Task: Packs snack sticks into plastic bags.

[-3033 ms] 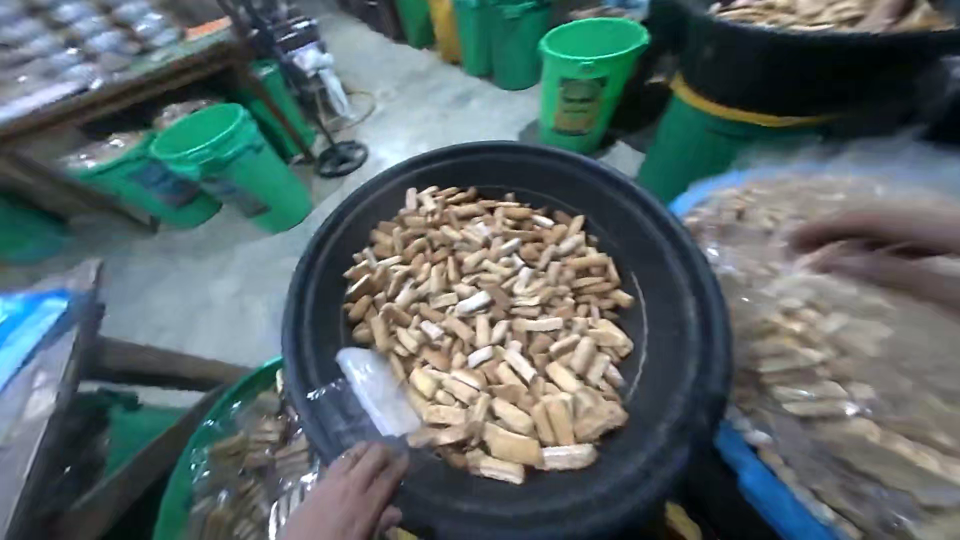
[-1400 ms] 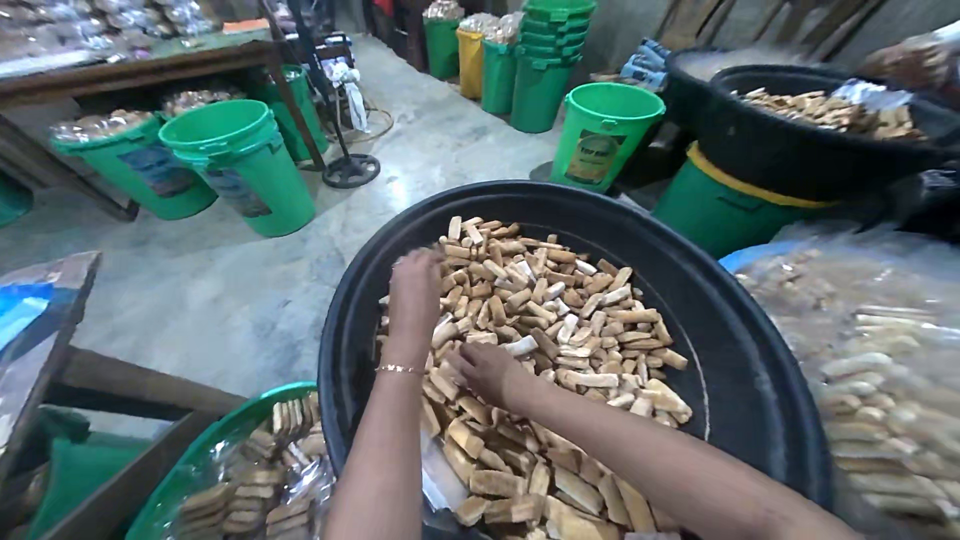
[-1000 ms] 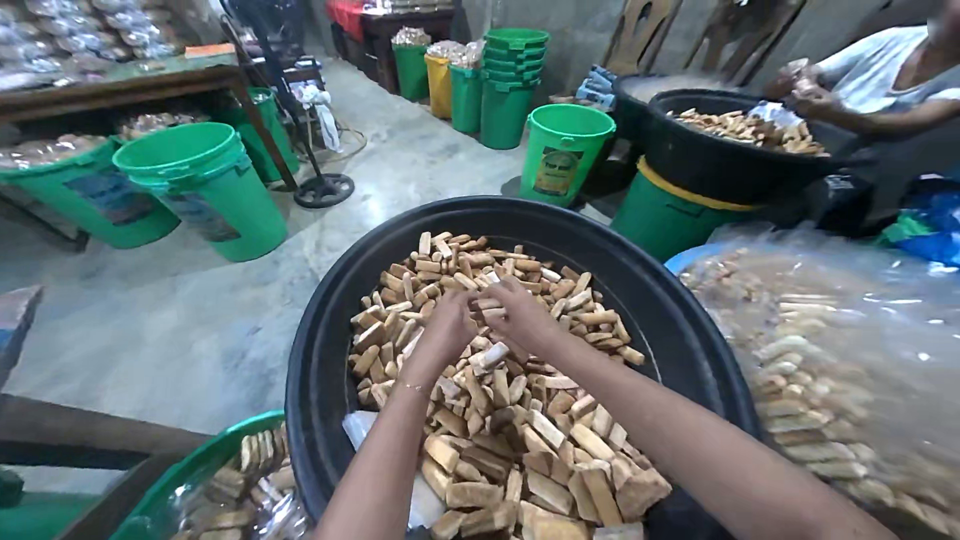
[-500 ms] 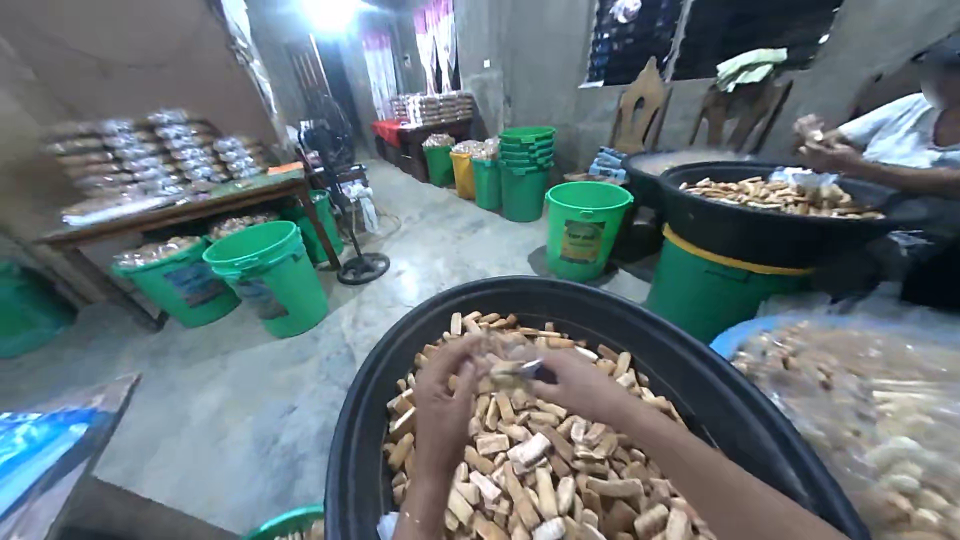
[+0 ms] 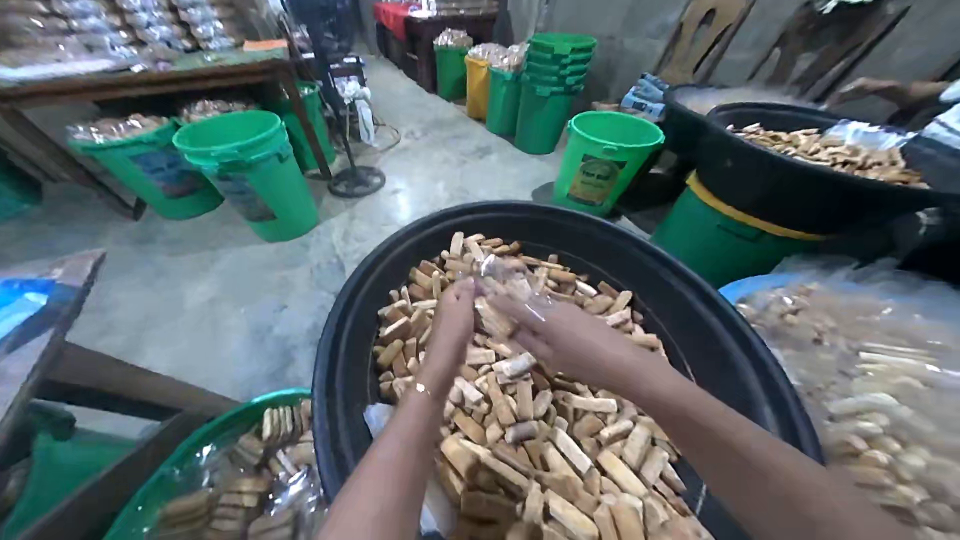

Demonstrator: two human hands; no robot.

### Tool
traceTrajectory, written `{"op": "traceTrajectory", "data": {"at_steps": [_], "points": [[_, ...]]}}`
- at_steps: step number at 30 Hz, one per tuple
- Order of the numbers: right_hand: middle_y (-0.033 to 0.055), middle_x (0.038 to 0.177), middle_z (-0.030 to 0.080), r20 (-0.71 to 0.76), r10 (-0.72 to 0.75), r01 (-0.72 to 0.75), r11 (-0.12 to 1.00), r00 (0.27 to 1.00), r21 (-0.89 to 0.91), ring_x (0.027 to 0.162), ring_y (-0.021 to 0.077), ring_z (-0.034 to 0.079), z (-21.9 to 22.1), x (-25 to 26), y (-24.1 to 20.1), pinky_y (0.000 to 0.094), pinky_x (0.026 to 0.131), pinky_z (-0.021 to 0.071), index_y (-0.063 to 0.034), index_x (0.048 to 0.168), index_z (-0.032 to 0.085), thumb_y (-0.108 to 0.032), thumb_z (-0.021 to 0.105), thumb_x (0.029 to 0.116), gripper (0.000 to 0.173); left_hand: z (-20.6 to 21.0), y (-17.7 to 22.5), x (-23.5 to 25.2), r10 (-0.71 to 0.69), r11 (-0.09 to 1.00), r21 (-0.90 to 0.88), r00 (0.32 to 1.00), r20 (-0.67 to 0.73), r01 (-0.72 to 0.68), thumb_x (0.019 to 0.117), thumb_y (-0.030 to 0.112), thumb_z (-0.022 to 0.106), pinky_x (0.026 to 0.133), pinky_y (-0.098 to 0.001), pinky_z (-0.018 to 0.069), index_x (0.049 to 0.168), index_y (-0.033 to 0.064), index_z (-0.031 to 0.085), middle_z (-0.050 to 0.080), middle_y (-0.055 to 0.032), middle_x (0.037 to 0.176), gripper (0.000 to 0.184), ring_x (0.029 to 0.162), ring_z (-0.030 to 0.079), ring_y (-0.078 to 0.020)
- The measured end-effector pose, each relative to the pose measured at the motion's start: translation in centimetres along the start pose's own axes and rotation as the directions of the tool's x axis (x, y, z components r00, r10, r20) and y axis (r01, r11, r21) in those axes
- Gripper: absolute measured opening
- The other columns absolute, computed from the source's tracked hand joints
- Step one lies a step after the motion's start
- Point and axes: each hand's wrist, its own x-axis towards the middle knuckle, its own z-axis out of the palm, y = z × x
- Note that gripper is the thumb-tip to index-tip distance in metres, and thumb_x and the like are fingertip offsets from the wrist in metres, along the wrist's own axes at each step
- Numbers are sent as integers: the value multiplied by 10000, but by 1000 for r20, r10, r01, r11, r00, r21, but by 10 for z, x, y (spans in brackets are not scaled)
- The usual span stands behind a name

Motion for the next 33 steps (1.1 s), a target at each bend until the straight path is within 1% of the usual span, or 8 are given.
{"op": "traceTrajectory", "data": {"at_steps": [2,9,13,17,21,25,29,33], "points": [[261,1111,698,-111,-24,29,999,993,43,985,393,670,16,9,10,536,906,513,-64,1477,550,-74,457,1058,430,-9,-12,8,12,1000,19,999,-30,-12,1128,215,332,747,-316,544,1171,-36,625,652,-118,986,388,809,632,-138],[173,1014,700,-266,12,32,986,964,163,824,286,657,42,48,55,475,780,541,-84,1383,622,-61,485,1050,361,-41,-24,29,82,996,-1,957,-279,-86,1127,275,325,703,-370,539,1214,17,622,659,-116,980,403,782,626,-173],[286,1478,494,141,36,7,956,989,-294,1403,501,422,89,75,94,671,1124,333,-33,1443,557,68,461,1005,459,-56,-21,34,-125,947,-321,911,-393,-8,1126,395,287,668,-335,554,1163,30,608,645,-106,893,488,727,644,-180],[282,1390,561,210,-104,178,910,972,-374,1351,483,476,109,85,112,621,1138,340,43,1315,626,74,470,1000,353,-48,-15,34,-250,878,-474,910,-331,69,1129,347,305,629,-314,569,1154,-12,594,637,-132,874,461,688,649,-185],[273,1245,659,-232,15,3,997,972,78,1184,389,642,76,64,85,490,1063,484,77,1293,631,-68,520,1041,311,-46,-10,36,-311,819,-567,896,-316,84,1127,291,331,640,-318,566,1156,-25,587,642,-144,898,408,712,648,-193],[82,1068,711,-794,22,390,863,608,322,975,78,693,56,43,58,270,877,585,41,1123,635,-109,640,965,218,-35,-10,32,-295,802,-592,913,-282,76,1119,278,371,648,-322,584,1186,-28,564,642,-151,908,368,725,663,-202],[218,1313,620,-846,-194,417,908,496,36,1200,286,618,56,56,52,415,990,532,-6,1006,737,-204,718,926,214,-21,-2,15,-175,884,-452,981,-83,120,1132,309,298,697,-321,590,1194,-19,559,663,-117,914,424,764,675,-175],[193,1403,582,-726,-212,429,895,654,125,1268,291,589,45,55,42,443,1052,508,-58,1138,772,-153,633,972,236,-27,3,3,37,890,-456,997,66,-2,1093,153,426,757,-289,591,1200,25,580,684,-58,926,227,803,686,-127]]}}
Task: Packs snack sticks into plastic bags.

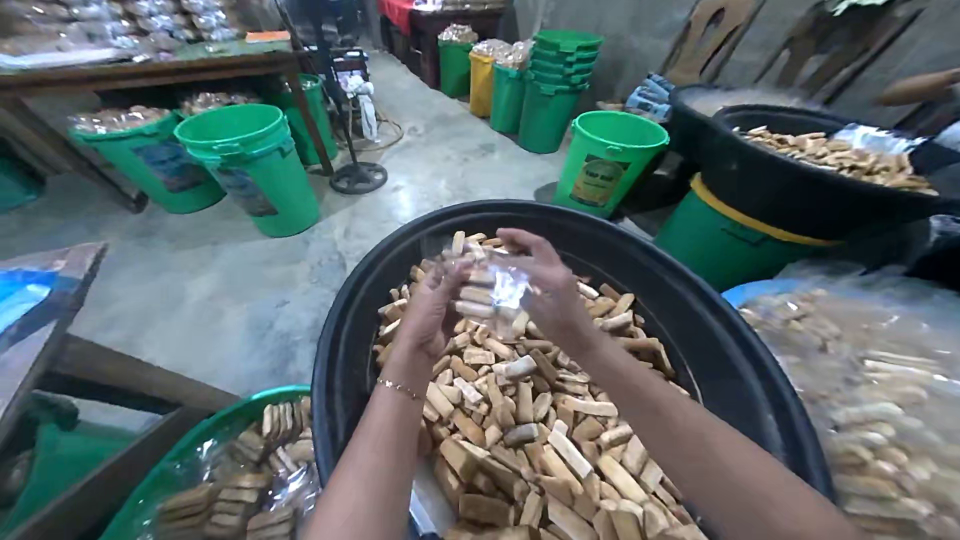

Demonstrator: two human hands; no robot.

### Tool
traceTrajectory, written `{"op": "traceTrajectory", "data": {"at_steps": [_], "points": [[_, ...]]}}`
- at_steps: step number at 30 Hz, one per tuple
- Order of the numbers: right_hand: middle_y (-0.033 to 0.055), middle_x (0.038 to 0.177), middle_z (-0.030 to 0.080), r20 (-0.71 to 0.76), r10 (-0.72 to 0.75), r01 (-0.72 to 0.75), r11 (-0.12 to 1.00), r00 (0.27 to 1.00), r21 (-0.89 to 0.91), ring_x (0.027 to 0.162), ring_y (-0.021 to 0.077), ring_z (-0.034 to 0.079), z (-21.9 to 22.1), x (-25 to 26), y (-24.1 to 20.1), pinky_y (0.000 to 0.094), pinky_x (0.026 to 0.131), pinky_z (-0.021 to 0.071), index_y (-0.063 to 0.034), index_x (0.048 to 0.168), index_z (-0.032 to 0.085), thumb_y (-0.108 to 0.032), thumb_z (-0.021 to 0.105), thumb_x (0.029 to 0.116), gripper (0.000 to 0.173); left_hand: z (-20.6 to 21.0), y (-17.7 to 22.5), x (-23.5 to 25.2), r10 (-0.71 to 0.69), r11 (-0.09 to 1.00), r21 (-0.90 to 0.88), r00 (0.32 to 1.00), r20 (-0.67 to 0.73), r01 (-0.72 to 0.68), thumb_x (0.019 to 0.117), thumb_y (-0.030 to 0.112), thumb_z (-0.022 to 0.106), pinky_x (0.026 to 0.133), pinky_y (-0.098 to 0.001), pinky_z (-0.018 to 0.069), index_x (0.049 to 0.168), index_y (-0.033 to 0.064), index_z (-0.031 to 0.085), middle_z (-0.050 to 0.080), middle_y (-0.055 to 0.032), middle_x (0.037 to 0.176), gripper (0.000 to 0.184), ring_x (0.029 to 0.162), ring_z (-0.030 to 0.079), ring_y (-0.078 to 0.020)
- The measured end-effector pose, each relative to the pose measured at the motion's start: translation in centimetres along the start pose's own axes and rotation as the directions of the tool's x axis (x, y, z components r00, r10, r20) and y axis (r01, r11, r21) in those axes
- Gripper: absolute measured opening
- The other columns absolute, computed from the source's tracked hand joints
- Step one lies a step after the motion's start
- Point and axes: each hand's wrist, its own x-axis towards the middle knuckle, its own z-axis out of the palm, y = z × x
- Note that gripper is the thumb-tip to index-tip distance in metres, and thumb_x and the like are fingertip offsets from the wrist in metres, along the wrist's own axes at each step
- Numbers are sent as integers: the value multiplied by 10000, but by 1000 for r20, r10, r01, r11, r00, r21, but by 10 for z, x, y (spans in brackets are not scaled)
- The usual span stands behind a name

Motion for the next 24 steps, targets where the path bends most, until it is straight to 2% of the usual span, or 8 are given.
{"op": "traceTrajectory", "data": {"at_steps": [4,8,10,12,16,19,22,24], "points": [[188,1394,599,163,-20,16,1000,986,27,1281,312,589,17,-1,-8,466,1051,505,-52,1300,700,-158,667,961,357,-11,-2,5,64,998,-14,995,-83,-65,1083,173,468,652,-240,576,1170,77,601,668,-10,847,185,697,659,-79],[176,1182,675,105,202,-204,979,974,1,1045,246,685,56,-12,11,399,913,582,5,1225,677,-85,587,1007,252,-37,11,11,139,988,-33,954,-265,-153,1090,296,462,617,-244,572,1197,111,598,704,-22,934,253,720,670,-88],[228,1270,651,412,350,-296,936,841,-191,1182,348,642,74,-15,13,486,1041,504,29,1274,650,-38,515,1021,294,-47,18,15,135,972,-122,900,-414,-202,1074,337,492,571,-234,570,1131,103,638,710,-30,877,282,673,674,-89],[256,1441,547,611,382,-182,913,693,-365,1366,422,501,96,-13,15,544,1140,390,6,1409,575,29,445,1024,407,-51,20,17,98,966,-170,882,-461,-196,1070,359,489,591,-238,567,1105,105,635,688,-22,852,295,685,669,-94],[314,1441,500,699,369,-63,905,613,-422,1365,498,459,119,-16,29,609,1095,398,25,1382,582,66,475,1000,399,-46,17,19,60,956,-229,890,-452,-181,1084,369,444,622,-257,581,1122,95,618,697,-52,890,327,724,688,-124],[269,1395,573,669,480,-285,877,567,-387,1283,444,569,87,-7,10,589,1073,439,-22,1411,570,-119,463,1076,365,-44,18,20,36,936,-297,891,-452,-188,1111,371,352,734,-331,583,1173,85,596,692,-74,978,381,845,692,-176],[209,1061,705,475,504,-512,850,721,-125,916,289,683,35,1,4,457,867,545,29,1317,628,-152,525,1063,328,-38,15,21,-13,911,-372,890,-457,-178,1111,313,366,721,-337,589,1158,71,599,697,-88,964,339,836,701,-193],[50,848,672,292,437,-503,837,851,215,687,89,635,6,0,7,280,678,568,16,1228,642,-106,508,1047,256,-34,10,22,-42,909,-388,895,-444,-150,1111,284,355,652,-303,570,1186,65,582,664,-92,920,324,753,670,-174]]}}
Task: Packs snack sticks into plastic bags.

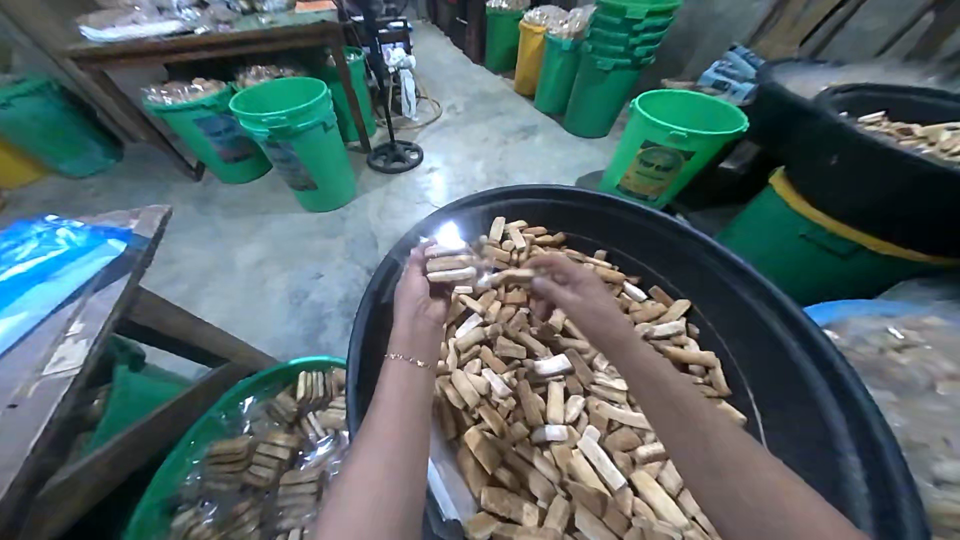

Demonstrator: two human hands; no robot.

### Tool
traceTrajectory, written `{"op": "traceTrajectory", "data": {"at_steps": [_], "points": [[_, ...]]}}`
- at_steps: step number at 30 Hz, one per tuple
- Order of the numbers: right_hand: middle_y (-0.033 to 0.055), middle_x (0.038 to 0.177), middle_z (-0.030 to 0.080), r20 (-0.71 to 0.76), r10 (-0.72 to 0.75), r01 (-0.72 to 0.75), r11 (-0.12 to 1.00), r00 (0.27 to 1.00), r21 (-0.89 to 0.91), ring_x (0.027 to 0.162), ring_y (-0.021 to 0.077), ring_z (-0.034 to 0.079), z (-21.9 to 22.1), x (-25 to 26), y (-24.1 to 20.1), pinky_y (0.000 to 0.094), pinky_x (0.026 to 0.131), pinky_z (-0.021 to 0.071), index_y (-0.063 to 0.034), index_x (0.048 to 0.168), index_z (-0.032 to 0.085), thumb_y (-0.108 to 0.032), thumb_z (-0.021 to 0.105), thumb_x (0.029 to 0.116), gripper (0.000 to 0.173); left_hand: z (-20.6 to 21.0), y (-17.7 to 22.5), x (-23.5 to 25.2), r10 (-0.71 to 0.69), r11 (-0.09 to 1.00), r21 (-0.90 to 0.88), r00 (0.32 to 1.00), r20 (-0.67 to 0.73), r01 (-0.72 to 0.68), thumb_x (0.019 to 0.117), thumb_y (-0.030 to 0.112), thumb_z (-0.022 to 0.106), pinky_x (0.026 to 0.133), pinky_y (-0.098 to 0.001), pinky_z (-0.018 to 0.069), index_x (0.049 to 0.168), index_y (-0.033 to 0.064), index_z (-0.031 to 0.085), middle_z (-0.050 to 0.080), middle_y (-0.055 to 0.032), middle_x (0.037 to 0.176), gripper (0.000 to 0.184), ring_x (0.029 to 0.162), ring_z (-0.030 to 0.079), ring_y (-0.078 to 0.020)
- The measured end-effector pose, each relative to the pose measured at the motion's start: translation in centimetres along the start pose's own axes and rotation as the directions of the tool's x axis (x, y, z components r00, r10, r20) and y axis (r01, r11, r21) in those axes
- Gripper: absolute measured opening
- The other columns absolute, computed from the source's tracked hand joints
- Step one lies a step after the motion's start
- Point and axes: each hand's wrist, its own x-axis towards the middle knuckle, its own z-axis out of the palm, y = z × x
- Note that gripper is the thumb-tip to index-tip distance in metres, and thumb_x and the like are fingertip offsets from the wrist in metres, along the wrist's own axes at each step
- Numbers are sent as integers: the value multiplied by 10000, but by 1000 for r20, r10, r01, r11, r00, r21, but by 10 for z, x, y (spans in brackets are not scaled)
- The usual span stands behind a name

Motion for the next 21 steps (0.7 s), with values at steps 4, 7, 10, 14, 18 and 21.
{"op": "traceTrajectory", "data": {"at_steps": [4,7,10,14,18,21], "points": [[-54,926,649,-278,-258,298,948,925,110,750,3,617,-17,-8,-23,204,708,559,-74,1154,612,-86,520,1017,166,12,-8,-12,-66,997,38,998,-9,66,1121,265,322,652,-295,565,1188,42,573,645,-93,892,343,725,651,-166],[101,1041,698,-366,-401,371,916,840,-151,910,101,686,-3,-9,-25,296,833,582,61,1308,522,-108,613,976,383,21,-12,-23,-107,992,77,994,30,104,1118,256,330,659,-308,572,1195,22,564,645,-100,881,340,730,656,-173],[100,1118,693,-446,-641,510,767,624,-389,1072,117,658,7,2,-7,275,939,542,-31,1090,598,-232,655,996,229,27,-13,-38,-160,978,162,973,166,133,1127,328,287,680,-312,589,1219,32,560,674,-93,932,414,768,679,-167],[104,1257,607,-407,-706,560,708,580,-431,1234,138,562,3,9,1,283,1051,465,-114,1040,639,-322,658,992,214,27,-13,-46,-166,964,258,908,384,67,1132,355,186,672,-287,595,1267,33,569,709,-82,938,518,760,700,-149],[1,1299,626,-445,-560,573,811,699,-119,1192,60,600,-4,-2,-5,243,956,546,-137,1053,710,-260,692,965,153,22,-9,-46,-136,960,279,889,437,10,1126,226,309,771,-326,616,1308,8,505,682,-97,997,345,846,706,-168],[-23,1292,594,-462,-562,572,809,686,-135,1171,29,578,-2,-6,-3,218,949,533,-142,1051,714,-264,695,966,150,24,-15,-51,-140,968,250,879,456,25,1121,185,320,762,-307,613,1255,12,518,684,-80,940,295,818,706,-152]]}}
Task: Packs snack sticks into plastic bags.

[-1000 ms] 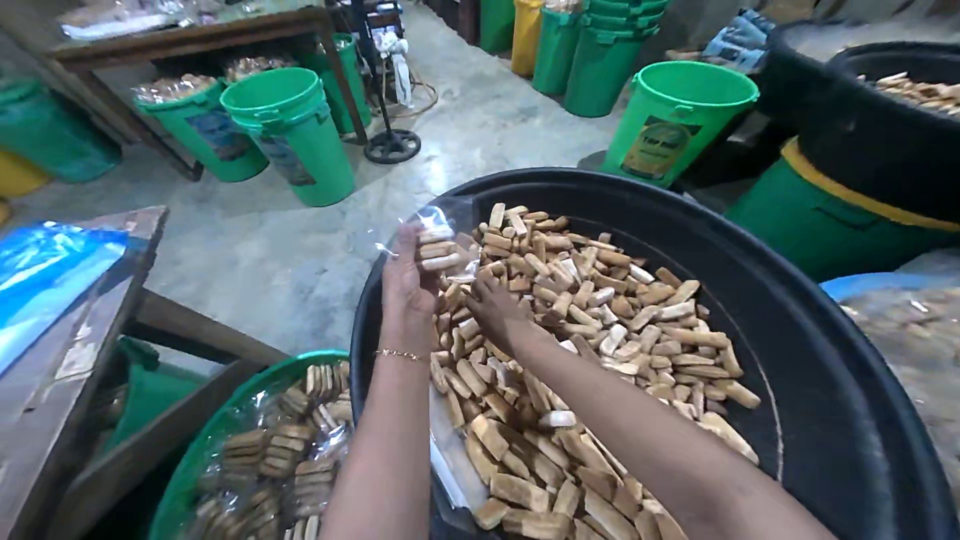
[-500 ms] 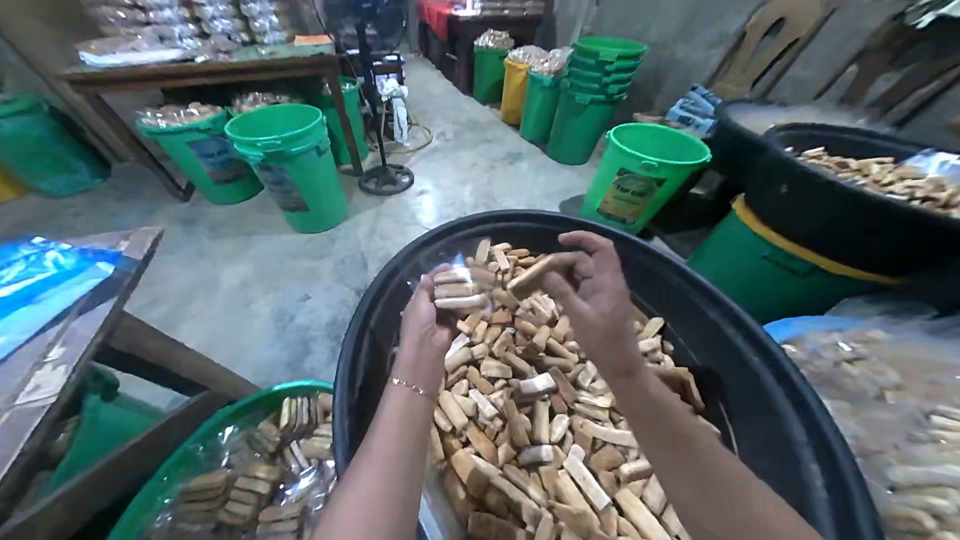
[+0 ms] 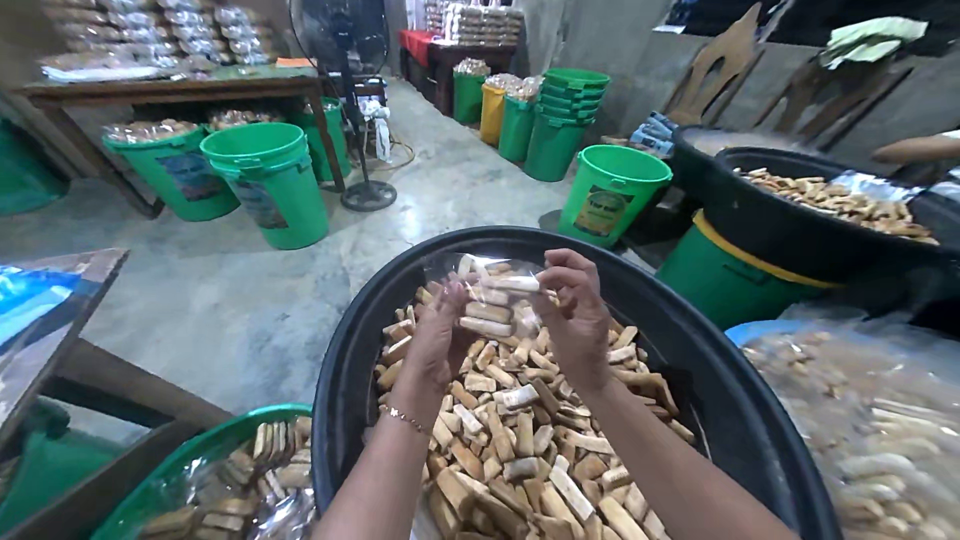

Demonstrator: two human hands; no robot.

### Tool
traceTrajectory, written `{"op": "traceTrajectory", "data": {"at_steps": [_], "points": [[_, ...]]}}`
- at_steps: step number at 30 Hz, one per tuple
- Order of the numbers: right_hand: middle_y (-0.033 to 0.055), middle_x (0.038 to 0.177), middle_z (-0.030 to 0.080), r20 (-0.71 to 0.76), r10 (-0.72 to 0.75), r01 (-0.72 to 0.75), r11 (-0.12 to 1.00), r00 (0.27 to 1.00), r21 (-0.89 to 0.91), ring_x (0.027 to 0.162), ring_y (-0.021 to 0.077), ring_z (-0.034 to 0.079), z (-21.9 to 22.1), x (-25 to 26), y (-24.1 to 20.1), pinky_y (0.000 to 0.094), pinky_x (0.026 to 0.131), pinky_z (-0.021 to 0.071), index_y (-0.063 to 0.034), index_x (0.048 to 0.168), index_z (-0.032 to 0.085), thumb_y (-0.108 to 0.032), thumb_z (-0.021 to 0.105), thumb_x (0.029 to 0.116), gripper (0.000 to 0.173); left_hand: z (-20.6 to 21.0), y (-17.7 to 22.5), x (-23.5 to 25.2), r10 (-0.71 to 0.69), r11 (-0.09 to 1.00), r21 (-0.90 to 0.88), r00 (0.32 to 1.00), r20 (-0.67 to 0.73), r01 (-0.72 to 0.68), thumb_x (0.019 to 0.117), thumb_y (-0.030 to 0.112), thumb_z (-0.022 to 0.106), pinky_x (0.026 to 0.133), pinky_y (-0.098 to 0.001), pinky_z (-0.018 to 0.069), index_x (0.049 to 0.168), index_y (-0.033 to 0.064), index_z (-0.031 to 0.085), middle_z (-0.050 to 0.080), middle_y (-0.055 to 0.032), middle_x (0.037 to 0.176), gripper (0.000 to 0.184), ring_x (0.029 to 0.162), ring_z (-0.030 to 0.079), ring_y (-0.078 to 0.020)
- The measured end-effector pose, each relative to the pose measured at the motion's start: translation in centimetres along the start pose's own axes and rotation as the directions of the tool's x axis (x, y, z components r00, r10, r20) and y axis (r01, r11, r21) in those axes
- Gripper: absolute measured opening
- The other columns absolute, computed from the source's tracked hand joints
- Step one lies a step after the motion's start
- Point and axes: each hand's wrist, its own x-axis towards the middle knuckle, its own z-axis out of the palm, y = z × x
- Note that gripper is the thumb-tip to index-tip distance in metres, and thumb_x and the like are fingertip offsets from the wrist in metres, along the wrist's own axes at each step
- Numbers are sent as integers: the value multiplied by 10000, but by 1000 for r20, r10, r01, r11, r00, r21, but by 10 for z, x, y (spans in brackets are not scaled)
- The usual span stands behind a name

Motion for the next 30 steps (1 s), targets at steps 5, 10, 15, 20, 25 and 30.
{"op": "traceTrajectory", "data": {"at_steps": [5,10,15,20,25,30], "points": [[184,1343,595,244,-36,85,977,969,-194,1189,164,619,-13,4,-5,300,996,535,-34,1216,720,-205,585,1020,293,2,0,-4,6,1000,17,997,80,-8,1123,174,289,783,-305,620,1222,19,503,703,-67,946,281,838,721,-140],[170,1180,703,634,207,-21,957,745,-289,1011,201,696,-38,26,-40,347,912,567,-14,1417,573,-158,584,1010,432,6,2,-5,4,974,227,1000,-23,1,1135,241,251,744,-272,592,1184,10,523,660,-38,891,361,793,680,-99],[70,751,637,690,228,73,923,687,-378,635,171,601,-48,37,-55,361,627,543,-96,1505,505,-112,568,1021,489,-22,0,3,189,871,445,978,90,-209,1120,199,264,845,-293,561,1272,-19,598,681,-60,1077,427,917,668,-98],[40,690,584,681,173,147,911,712,-385,570,130,532,-40,43,-64,306,553,483,-75,1432,571,-74,592,987,445,-21,-1,2,131,970,176,972,193,-166,1094,186,355,776,-256,589,1242,85,608,723,-4,990,309,851,696,-77],[126,847,698,671,236,128,886,703,-446,647,257,637,-24,41,-62,446,624,541,-153,1489,540,-52,554,1020,480,-21,-5,5,121,989,76,988,100,-128,1117,317,282,807,-295,593,1226,93,594,709,-29,981,399,879,699,-114],[70,818,638,588,305,-138,940,749,-312,622,156,556,-2,34,-30,342,588,494,-117,1464,562,-60,524,1035,435,-36,1,16,154,984,99,986,-64,-147,1121,314,313,654,-233,590,1166,98,625,698,-6,854,382,721,684,-75]]}}
